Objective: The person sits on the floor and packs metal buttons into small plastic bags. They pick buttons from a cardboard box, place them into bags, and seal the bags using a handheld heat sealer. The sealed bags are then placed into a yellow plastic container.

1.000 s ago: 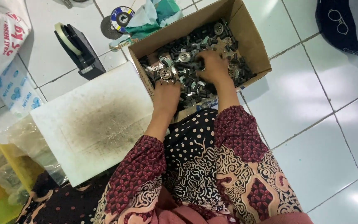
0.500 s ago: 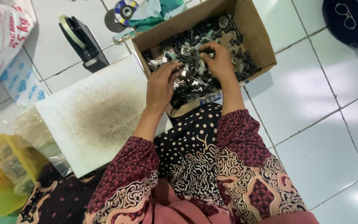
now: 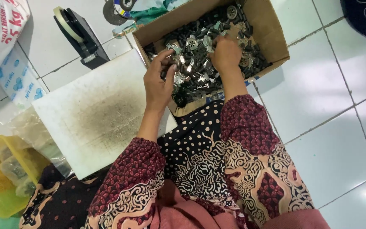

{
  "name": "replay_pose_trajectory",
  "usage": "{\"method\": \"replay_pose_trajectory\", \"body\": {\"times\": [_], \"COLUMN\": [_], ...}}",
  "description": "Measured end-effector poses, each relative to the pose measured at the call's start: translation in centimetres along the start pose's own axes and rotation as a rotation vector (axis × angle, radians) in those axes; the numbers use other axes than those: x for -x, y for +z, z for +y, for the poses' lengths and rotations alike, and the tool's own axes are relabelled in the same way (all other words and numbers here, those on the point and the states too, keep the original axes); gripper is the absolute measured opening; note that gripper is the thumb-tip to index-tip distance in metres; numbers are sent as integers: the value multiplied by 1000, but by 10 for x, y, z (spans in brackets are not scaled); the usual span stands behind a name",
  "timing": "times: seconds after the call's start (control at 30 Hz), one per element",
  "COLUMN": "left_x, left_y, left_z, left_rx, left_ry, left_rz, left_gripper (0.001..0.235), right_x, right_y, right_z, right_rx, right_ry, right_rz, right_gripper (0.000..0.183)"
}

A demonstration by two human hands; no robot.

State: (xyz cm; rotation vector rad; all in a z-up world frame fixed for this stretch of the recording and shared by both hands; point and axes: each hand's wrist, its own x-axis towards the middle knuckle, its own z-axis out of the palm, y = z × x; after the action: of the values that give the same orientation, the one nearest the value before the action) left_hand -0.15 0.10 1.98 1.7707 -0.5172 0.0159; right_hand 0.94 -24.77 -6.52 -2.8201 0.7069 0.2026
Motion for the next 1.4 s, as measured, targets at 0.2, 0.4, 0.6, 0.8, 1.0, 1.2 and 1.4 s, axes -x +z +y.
{"method": "replay_pose_trajectory", "body": {"times": [0.2,0.4,0.6,0.8,1.0,1.2,1.4], "left_x": [2,2,1,0,3,32,107], "left_y": [1,0,0,0,4,-99,-201], "left_z": [-6,-4,-1,-3,-14,22,-16], "left_rx": [-25,-29,-7,-21,40,-317,-944], "left_ry": [21,0,-8,-1,-63,187,214], "left_rz": [3,-9,-5,10,60,326,52], "left_gripper": [28,29,28,26,26,13,16], "right_x": [-4,7,17,19,25,80,135], "right_y": [-3,-15,-22,-30,-43,-104,-83], "right_z": [-14,1,6,9,1,-60,-156], "right_rx": [131,16,-707,-1010,-793,-927,-953], "right_ry": [56,144,14,81,-39,-311,-687], "right_rz": [-293,-176,-150,-198,45,-20,-273], "right_gripper": [14,13,17,10,27,27,27]}}
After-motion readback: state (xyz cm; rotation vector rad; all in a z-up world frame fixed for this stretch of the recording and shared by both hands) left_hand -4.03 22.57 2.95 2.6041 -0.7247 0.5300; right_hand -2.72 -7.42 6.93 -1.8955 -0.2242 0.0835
